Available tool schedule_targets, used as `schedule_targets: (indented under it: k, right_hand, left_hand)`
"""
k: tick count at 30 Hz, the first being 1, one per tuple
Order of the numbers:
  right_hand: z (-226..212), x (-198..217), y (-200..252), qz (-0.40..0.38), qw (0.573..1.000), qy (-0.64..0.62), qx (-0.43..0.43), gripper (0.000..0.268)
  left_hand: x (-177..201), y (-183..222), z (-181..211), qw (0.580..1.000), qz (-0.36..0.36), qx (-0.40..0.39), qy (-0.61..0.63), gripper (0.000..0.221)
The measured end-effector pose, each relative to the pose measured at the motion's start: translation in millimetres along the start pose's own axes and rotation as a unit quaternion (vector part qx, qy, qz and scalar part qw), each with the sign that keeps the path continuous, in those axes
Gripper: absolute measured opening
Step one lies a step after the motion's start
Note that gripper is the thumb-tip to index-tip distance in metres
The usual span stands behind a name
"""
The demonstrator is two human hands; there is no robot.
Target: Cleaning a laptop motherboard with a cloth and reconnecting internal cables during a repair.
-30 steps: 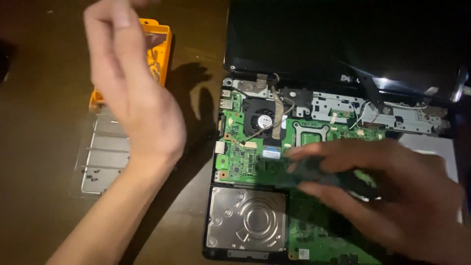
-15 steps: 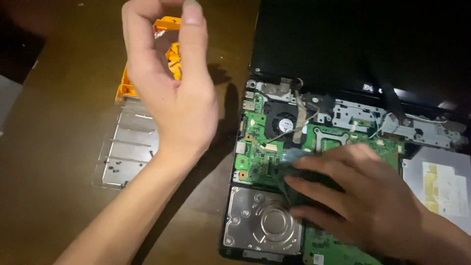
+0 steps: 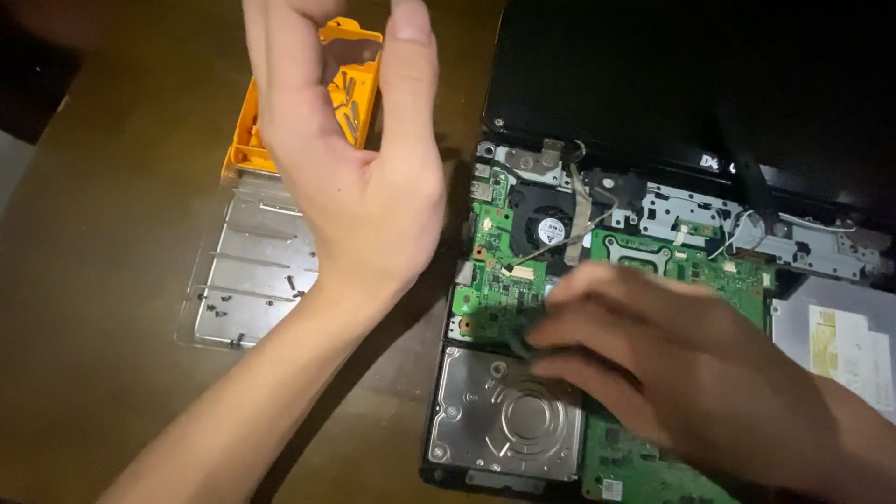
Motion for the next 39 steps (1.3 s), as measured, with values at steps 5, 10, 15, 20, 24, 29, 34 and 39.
schedule_targets:
  k: [5, 10, 15, 20, 24, 29, 34, 39]
  right_hand:
    - [-9, -14, -24, -0.012, 0.989, -0.102, -0.110, 0.032]
    - [-4, -10, -20, -0.014, 0.992, 0.050, -0.115, 0.029]
    - [-5, -8, -22, 0.004, 0.995, 0.101, -0.023, 0.032]
    - [4, 31, -43, 0.167, 0.979, 0.099, 0.068, 0.021]
    - [25, 16, -64, 0.170, 0.967, 0.156, 0.105, 0.017]
    - [40, 20, -71, -0.024, 0.997, 0.074, 0.016, 0.015]
    - [32, 30, -52, 0.099, 0.991, 0.051, 0.073, 0.012]
    - [42, 51, 7, 0.177, 0.976, 0.052, -0.115, 0.018]
  left_hand:
    - [2, -1, 2, 0.999, -0.010, -0.014, -0.033, 0.008]
    - [2, -1, 0, 0.999, 0.010, -0.005, -0.046, 0.011]
    - [2, 0, 5, 0.999, 0.012, -0.009, -0.042, 0.011]
    - [2, 1, 7, 1.000, -0.006, -0.009, -0.023, 0.005]
    - [1, 1, 5, 0.999, -0.015, -0.007, -0.029, 0.007]
    - [0, 4, 5, 0.999, -0.021, -0.015, -0.023, 0.005]
    - [-1, 5, 4, 0.999, -0.034, -0.026, -0.018, 0.005]
    - [-1, 3, 2, 0.999, -0.042, -0.024, -0.022, 0.006]
Point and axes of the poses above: each hand's wrist, its own y-axis away from the middle knuckle, its own x-axis out of the back of the hand, z = x × y, the point moved 1 cm from there along -y, towards the middle knuckle, and after that the axes turned 1 degree about -x, right-handed, at the moved point
